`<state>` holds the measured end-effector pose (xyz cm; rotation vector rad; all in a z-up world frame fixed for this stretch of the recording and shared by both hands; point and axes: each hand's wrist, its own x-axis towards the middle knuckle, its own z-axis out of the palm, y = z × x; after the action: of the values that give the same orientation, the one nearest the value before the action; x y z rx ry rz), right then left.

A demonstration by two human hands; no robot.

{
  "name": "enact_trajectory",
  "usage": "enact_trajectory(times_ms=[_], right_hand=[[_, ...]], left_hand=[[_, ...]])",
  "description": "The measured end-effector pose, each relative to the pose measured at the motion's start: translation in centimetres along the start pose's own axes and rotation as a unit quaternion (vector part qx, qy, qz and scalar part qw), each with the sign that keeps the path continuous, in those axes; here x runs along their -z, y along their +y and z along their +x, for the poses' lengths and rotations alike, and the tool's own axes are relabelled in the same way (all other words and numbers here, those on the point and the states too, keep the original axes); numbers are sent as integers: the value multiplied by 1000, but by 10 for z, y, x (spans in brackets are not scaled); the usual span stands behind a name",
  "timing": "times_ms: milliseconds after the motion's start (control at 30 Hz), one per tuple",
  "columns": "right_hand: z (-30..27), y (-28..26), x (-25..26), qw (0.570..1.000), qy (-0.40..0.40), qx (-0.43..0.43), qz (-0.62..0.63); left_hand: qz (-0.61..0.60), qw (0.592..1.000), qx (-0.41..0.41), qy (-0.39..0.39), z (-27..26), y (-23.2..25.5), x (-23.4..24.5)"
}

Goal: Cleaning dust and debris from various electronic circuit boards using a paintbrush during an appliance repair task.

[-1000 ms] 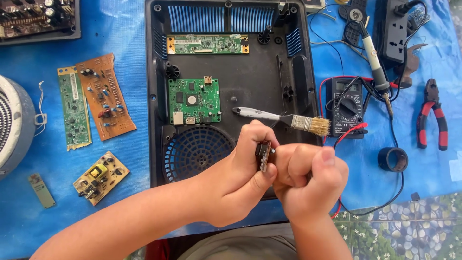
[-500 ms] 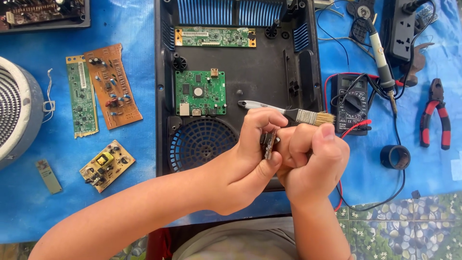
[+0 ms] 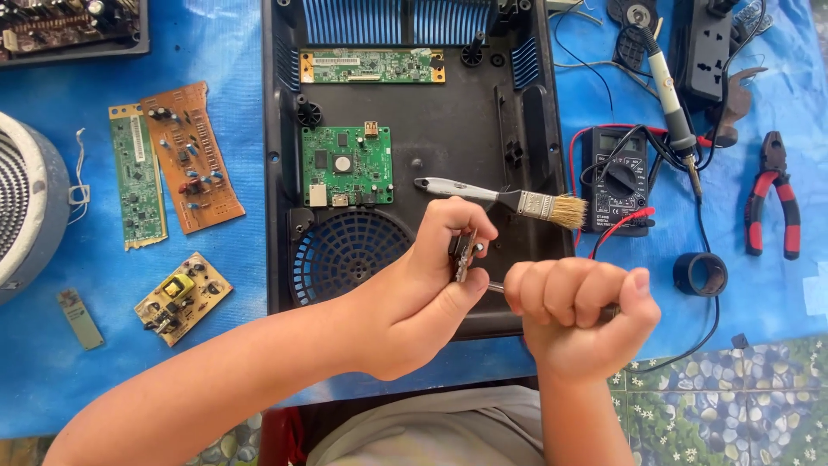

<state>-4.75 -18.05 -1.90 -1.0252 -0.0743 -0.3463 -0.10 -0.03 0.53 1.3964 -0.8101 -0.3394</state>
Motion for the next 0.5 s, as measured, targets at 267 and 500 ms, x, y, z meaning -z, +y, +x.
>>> enact_trajectory(times_ms=[267,500], right_hand=[[-9,2,25,991,22,-20,129],[-8,-6,54,951,-151,159,217]], left_hand=[[33,998,-35,-32,3,7,-4],[46,997,-54,-22,2,4,5]])
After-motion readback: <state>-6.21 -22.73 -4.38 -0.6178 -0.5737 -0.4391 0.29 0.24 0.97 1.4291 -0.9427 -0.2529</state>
